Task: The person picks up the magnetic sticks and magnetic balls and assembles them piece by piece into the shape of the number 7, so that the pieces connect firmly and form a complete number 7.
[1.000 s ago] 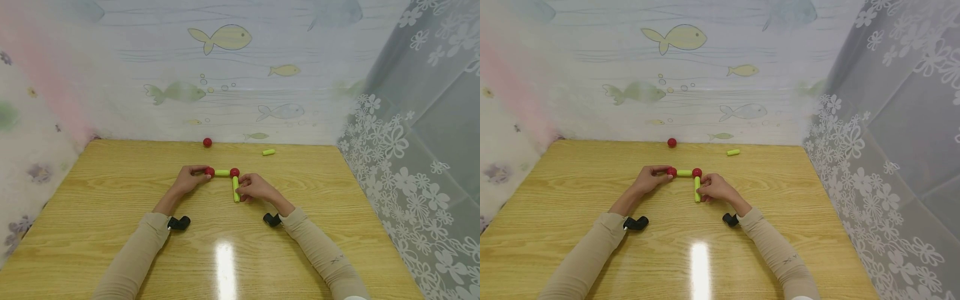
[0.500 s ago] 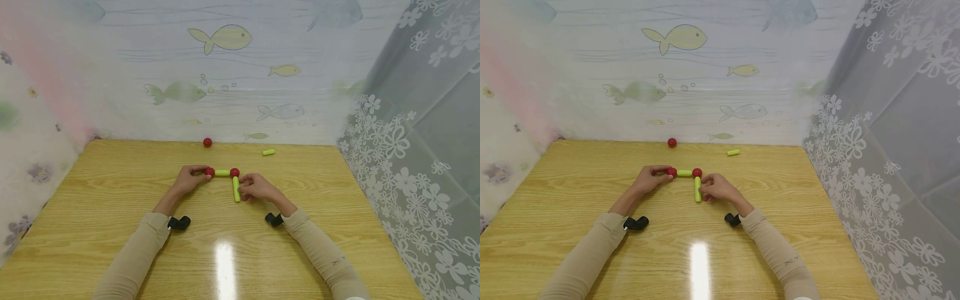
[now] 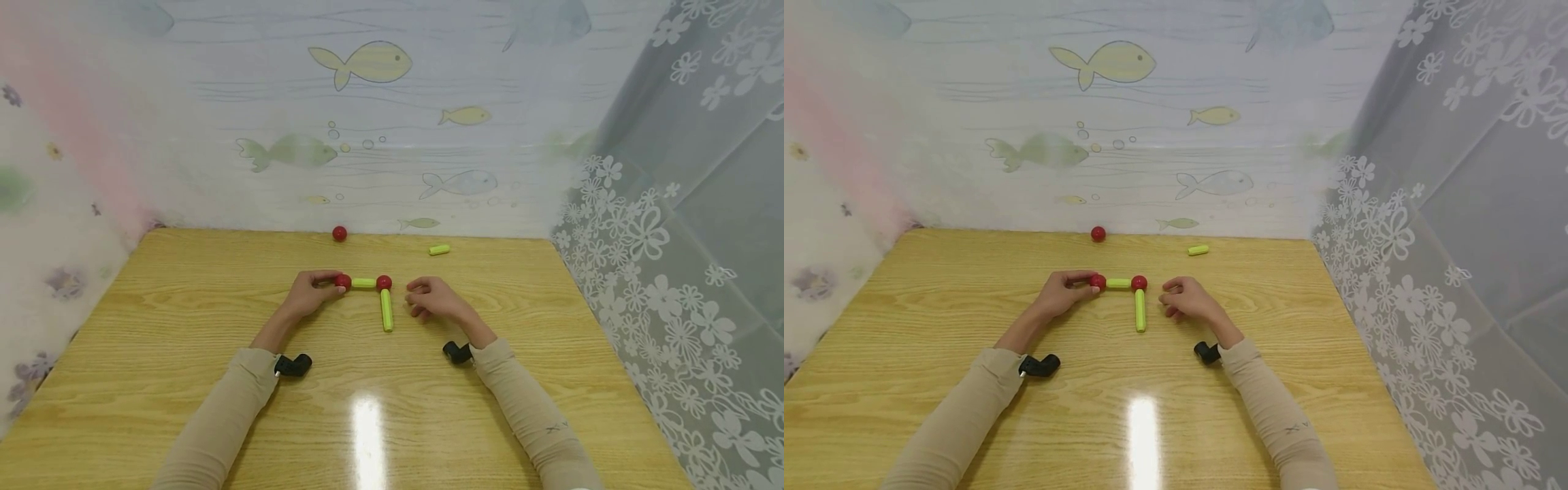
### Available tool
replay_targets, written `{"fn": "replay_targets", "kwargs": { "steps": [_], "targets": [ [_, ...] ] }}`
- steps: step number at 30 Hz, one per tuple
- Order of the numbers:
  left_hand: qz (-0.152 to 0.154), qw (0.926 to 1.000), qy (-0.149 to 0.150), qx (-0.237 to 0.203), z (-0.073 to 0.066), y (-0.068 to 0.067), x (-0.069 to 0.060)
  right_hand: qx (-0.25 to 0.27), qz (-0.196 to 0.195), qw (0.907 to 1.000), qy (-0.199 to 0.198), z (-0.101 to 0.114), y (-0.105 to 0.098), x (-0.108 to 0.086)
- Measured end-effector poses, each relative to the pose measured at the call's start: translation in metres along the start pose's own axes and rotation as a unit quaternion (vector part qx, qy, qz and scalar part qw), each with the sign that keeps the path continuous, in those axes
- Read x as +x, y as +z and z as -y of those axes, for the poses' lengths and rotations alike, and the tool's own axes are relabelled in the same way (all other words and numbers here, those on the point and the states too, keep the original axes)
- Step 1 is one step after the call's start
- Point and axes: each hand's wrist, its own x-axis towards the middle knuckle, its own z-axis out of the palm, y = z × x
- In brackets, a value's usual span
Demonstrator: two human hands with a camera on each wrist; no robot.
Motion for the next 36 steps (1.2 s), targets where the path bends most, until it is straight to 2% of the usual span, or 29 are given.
{"fn": "replay_targets", "kwargs": {
  "steps": [7, 14, 19, 29, 36],
  "targets": [
    [-0.002, 1.0, 0.001, 0.0, -0.002, 0.0, 0.0, 0.001, -0.021, 0.9998, -0.001, -0.006, -0.015, 0.006],
    [-0.003, 1.0, -0.003, -0.001, -0.003, 0.0, -0.002, -0.002, -0.02, 0.9994, -0.029, -0.012, -0.034, 0.015],
    [-0.002, 1.0, -0.003, -0.001, -0.003, -0.001, -0.001, -0.006, -0.034, 0.9983, -0.046, -0.017, -0.046, 0.022],
    [-0.009, 0.9999, -0.006, 0.013, -0.008, 0.001, -0.008, -0.007, -0.057, 0.9969, -0.053, -0.019, -0.059, 0.03],
    [-0.014, 0.9997, -0.004, 0.017, -0.013, 0.002, -0.013, 0.026, -0.082, 0.9952, -0.047, -0.021, -0.066, 0.032]
  ]
}}
